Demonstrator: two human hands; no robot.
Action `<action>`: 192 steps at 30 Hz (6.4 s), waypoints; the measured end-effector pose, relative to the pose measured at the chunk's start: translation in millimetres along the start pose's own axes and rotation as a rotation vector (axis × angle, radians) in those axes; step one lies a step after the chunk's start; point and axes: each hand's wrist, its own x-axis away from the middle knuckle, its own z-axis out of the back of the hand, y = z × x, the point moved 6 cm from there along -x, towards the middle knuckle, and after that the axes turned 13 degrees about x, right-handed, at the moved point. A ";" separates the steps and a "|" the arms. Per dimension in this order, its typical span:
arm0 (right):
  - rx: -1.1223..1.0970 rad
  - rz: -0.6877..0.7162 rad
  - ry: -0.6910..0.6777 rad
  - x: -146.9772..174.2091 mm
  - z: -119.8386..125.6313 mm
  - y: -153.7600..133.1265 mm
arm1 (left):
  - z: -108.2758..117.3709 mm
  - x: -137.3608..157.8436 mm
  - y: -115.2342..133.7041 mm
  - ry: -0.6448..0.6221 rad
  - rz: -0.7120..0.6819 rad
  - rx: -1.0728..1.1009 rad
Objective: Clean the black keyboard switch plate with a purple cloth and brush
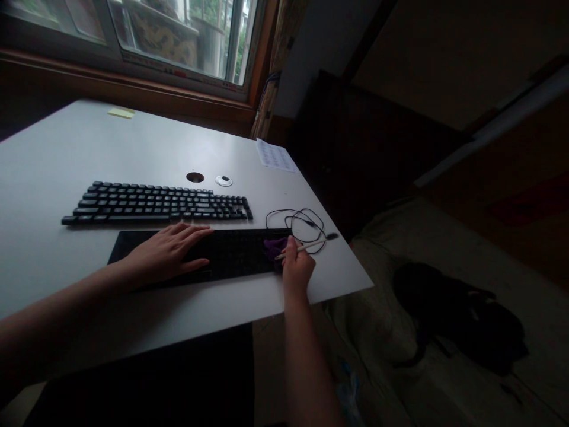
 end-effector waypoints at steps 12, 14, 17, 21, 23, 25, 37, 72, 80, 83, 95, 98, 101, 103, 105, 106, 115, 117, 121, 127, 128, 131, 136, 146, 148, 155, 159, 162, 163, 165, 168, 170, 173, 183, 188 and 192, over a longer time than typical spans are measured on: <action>0.198 0.187 -0.064 2.2 -9.3 -13.3 | 1.1 -0.1 1.6 -0.010 -0.003 -0.009; 0.207 0.206 -0.083 2.6 -10.7 -15.5 | 1.1 -0.2 1.7 -0.006 -0.005 -0.008; 0.180 0.204 -0.120 2.8 -12.0 -16.3 | 0.6 -0.4 1.0 -0.007 -0.003 -0.003; 0.115 0.180 -0.181 3.2 -14.0 -15.3 | 0.7 -0.5 1.2 -0.004 -0.009 0.003; 0.088 0.180 -0.211 4.3 -15.5 -16.3 | 1.0 -0.4 1.5 0.002 -0.012 0.007; 0.064 0.177 -0.227 5.9 -15.9 -17.5 | 1.1 -0.5 1.6 0.004 -0.009 0.012; 0.261 0.208 0.043 3.7 -0.4 -14.2 | 1.3 -0.4 2.1 -0.006 -0.012 0.000; 0.112 0.430 -0.231 33.3 9.7 -29.9 | 0.8 -0.5 1.4 0.005 -0.006 -0.001; 0.016 0.171 -0.281 36.1 21.6 4.6 | 1.0 -0.5 0.2 0.004 -0.007 0.008; 0.006 0.115 -0.229 33.6 23.5 10.0 | 1.0 -0.4 0.3 0.004 -0.014 0.017; -0.048 0.137 -0.233 36.7 17.6 4.7 | 0.1 -0.6 1.2 0.009 -0.022 -0.008; -0.027 0.199 -0.253 36.6 17.6 3.4 | 0.5 -0.3 0.8 0.017 -0.024 0.005; -0.025 0.237 -0.289 37.6 17.5 1.7 | 0.0 -0.3 -0.2 0.017 -0.024 0.012; -0.038 0.218 -0.301 38.1 17.3 2.7 | -0.5 -0.5 -0.9 0.014 -0.023 0.015; -0.046 0.202 -0.313 39.1 16.3 3.6 | -0.6 -0.8 -1.4 0.015 -0.019 0.012; -0.046 0.201 -0.319 39.7 15.6 3.7 | -0.7 -0.9 -1.4 0.015 -0.019 0.008; -0.020 0.311 -0.312 42.0 18.9 -10.0 | -0.9 -0.3 0.0 0.014 -0.021 -0.011; -0.028 0.301 -0.340 42.0 17.4 -10.3 | -0.9 -0.1 0.3 0.004 -0.018 -0.022; -0.016 0.220 -0.288 40.5 16.4 -0.3 | -0.5 0.2 0.4 -0.003 -0.013 -0.024; 0.064 -0.010 -0.067 28.6 29.9 30.6 | 0.1 0.0 -0.3 0.007 -0.013 -0.009; 0.091 -0.037 -0.040 25.1 33.7 35.5 | 0.0 -0.1 -0.2 0.004 -0.013 -0.009; 0.158 -0.113 0.030 14.4 45.4 50.8 | 0.2 -0.3 0.2 -0.004 -0.011 -0.006; 0.111 -0.136 0.020 5.3 49.2 66.1 | 0.3 -0.3 -0.3 -0.010 -0.007 0.008; -0.126 0.063 -0.277 22.7 20.9 34.5 | 0.7 -0.4 -0.1 -0.004 -0.013 0.007; -0.155 0.077 -0.342 26.4 14.8 28.1 | 0.7 -0.3 0.2 -0.005 -0.016 0.005; -0.283 -0.055 -0.304 24.3 17.5 29.9 | 2.0 -0.5 1.6 -0.006 -0.025 -0.012; -0.413 -0.111 -0.245 25.2 21.3 36.3 | 1.2 -0.3 0.3 -0.012 -0.012 -0.017; -0.347 -0.042 -0.213 26.8 23.8 32.6 | -0.1 0.1 -1.0 -0.015 -0.004 -0.013; -0.287 0.004 -0.221 27.5 24.0 28.8 | -0.2 0.2 -1.3 -0.013 -0.005 -0.010; -0.150 0.114 -0.259 29.5 23.2 18.4 | -0.2 0.4 -1.5 -0.005 -0.008 -0.001; -0.004 0.258 -0.281 32.4 22.8 2.3 | 0.5 0.4 -1.4 0.000 -0.014 0.012; 0.038 0.323 -0.268 33.7 22.8 -6.3 | 1.0 0.1 -0.9 -0.002 -0.015 0.016; 0.057 0.383 -0.241 34.9 21.0 -14.6 | 1.4 -0.3 0.0 -0.009 -0.013 0.010; 0.086 0.320 -0.204 33.0 19.2 -8.9 | 0.7 -0.6 -1.5 -0.006 0.009 0.005; 0.075 0.353 -0.225 33.4 17.8 -13.9 | 0.7 -0.6 -0.6 -0.013 -0.002 0.000; 0.053 0.315 -0.234 32.4 16.3 -9.2 | 0.4 -0.8 -1.1 -0.010 0.002 0.000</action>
